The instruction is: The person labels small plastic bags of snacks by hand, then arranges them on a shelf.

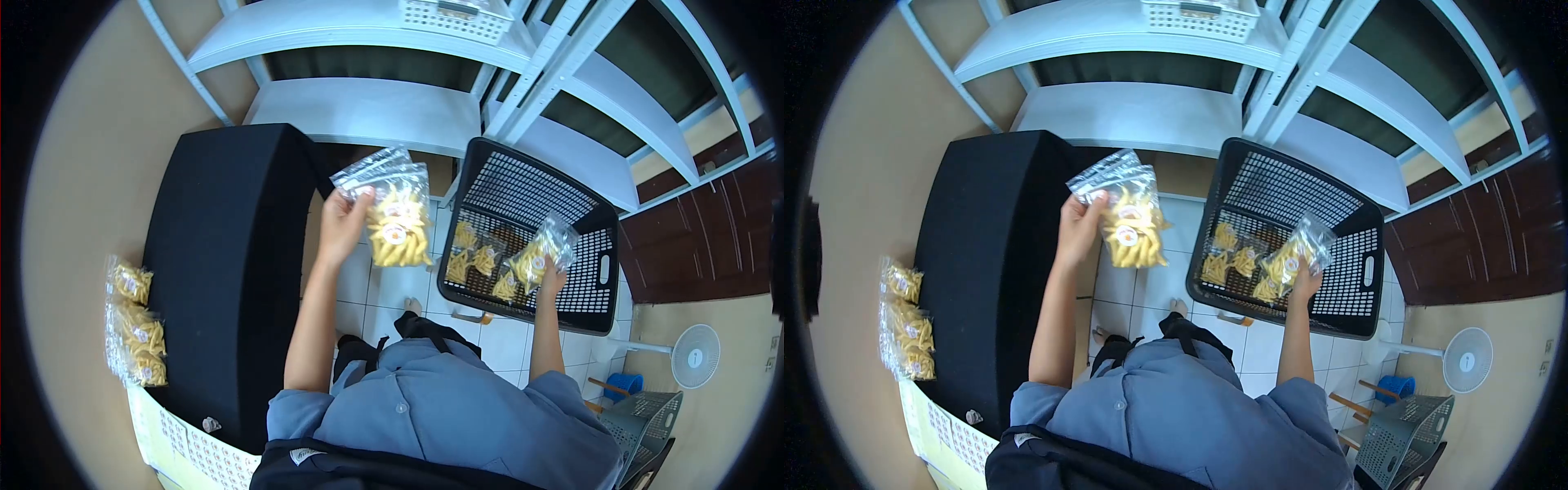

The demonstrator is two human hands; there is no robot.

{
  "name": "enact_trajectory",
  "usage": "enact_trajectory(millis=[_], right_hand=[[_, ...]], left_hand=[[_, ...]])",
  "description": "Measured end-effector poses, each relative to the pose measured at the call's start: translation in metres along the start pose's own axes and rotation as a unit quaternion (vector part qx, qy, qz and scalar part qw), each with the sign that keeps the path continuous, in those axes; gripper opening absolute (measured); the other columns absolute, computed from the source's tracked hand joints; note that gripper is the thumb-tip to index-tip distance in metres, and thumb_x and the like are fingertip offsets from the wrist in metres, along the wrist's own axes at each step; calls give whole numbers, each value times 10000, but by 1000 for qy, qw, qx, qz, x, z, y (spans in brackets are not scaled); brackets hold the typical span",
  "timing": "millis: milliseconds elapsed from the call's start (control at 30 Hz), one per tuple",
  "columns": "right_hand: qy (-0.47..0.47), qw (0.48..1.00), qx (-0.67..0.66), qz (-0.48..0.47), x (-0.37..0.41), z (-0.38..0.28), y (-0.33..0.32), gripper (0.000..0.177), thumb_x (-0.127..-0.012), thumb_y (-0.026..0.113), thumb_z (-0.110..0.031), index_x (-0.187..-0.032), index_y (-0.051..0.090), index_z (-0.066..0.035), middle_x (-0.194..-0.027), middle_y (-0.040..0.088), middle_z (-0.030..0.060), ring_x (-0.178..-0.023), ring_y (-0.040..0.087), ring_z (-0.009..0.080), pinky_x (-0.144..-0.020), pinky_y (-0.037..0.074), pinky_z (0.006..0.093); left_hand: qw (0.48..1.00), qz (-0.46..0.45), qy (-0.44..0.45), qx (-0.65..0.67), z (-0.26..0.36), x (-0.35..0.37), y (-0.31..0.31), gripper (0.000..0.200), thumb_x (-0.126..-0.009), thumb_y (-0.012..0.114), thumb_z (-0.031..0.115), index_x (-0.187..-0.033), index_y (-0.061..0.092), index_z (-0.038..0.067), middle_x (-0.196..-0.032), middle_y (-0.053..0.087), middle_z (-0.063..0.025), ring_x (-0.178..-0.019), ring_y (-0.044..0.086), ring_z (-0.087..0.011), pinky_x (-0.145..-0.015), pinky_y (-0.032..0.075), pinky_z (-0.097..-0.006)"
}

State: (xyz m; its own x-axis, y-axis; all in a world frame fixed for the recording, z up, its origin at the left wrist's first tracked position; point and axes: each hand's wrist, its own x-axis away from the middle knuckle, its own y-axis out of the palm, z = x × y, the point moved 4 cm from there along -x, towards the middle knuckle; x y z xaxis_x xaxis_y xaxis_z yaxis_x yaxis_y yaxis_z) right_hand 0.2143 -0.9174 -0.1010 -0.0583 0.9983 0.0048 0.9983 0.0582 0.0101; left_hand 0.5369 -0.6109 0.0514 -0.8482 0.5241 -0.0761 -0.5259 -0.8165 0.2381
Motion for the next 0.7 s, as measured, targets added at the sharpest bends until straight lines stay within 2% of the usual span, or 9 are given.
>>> enact_trajectory(millis=[67, 200, 333, 400, 500, 533, 600, 633, 700], right_hand=[[84, 990, 73, 87, -9, 24, -33, 395, -697, 639, -89, -1030, 481, 55, -988, 543, 121, -825, 533, 173, -703, 431, 277], [143, 982, 38, 121, -30, 56, -54, 331, -680, 655, -107, -939, 522, 50, -900, 572, 127, -725, 561, 170, -619, 447, 271], [165, 976, 34, 141, -43, 66, -46, 292, -679, 660, -109, -889, 526, 42, -841, 572, 113, -694, 561, 176, -628, 452, 280], [165, 982, -7, 88, -52, 70, -42, 377, -687, 673, -160, -952, 487, 33, -930, 547, 128, -793, 544, 173, -692, 445, 289], [107, 991, 78, 28, -80, 128, -52, 757, -694, 681, -283, -1216, 249, 53, -1173, 400, 181, -1034, 442, 237, -850, 395, 335], [217, 944, 244, 52, -75, 128, -49, 779, -702, 667, -312, -1226, 230, 64, -1184, 388, 196, -1069, 415, 240, -888, 359, 345], [52, 929, 364, 40, -64, 118, -20, 835, -696, 647, -398, -1241, 211, 59, -1184, 390, 194, -1085, 398, 246, -912, 328, 334], [82, 957, 265, -81, -48, 97, 9, 817, -695, 633, -419, -1237, 238, 46, -1188, 388, 195, -1093, 391, 257, -922, 318, 335], [111, 951, 80, -277, 6, 23, 72, 761, -716, 599, -426, -1236, 266, 18, -1169, 404, 181, -1088, 396, 259, -923, 314, 330]], left_hand=[[999, -28, -44, 7, -26, 1, 25, 132, -819, 521, 102, -893, 525, -8, -834, 588, -21, -735, 520, -49, -645, 422, -201], [997, -43, -70, -4, -45, 2, 58, 127, -822, 517, 110, -875, 530, -4, -817, 584, -11, -713, 511, -42, -636, 415, -197], [994, -45, -90, -35, -61, -4, 70, 139, -824, 515, 120, -889, 530, -3, -822, 582, -13, -717, 511, -45, -637, 412, -195], [994, -43, -93, -31, -65, -7, 77, 144, -824, 517, 125, -891, 529, -2, -821, 582, -14, -717, 512, -45, -636, 412, -195], [994, -43, -94, -18, -70, -7, 85, 148, -822, 520, 130, -886, 526, -3, -810, 583, -18, -715, 512, -46, -631, 412, -196], [995, -32, -95, -9, -72, -8, 85, 146, -820, 522, 130, -881, 525, -3, -801, 581, -16, -708, 512, -46, -626, 412, -196], [995, -20, -94, 2, -75, -12, 86, 145, -818, 524, 129, -877, 523, -4, -792, 580, -14, -701, 511, -45, -621, 411, -195], [996, -18, -89, -20, -78, -12, 85, 140, -818, 524, 126, -873, 523, -3, -787, 579, -13, -692, 511, -45, -613, 412, -194], [995, -15, -86, -41, -86, -10, 86, 136, -817, 524, 123, -869, 523, -2, -783, 579, -12, -683, 510, -44, -605, 412, -192]])
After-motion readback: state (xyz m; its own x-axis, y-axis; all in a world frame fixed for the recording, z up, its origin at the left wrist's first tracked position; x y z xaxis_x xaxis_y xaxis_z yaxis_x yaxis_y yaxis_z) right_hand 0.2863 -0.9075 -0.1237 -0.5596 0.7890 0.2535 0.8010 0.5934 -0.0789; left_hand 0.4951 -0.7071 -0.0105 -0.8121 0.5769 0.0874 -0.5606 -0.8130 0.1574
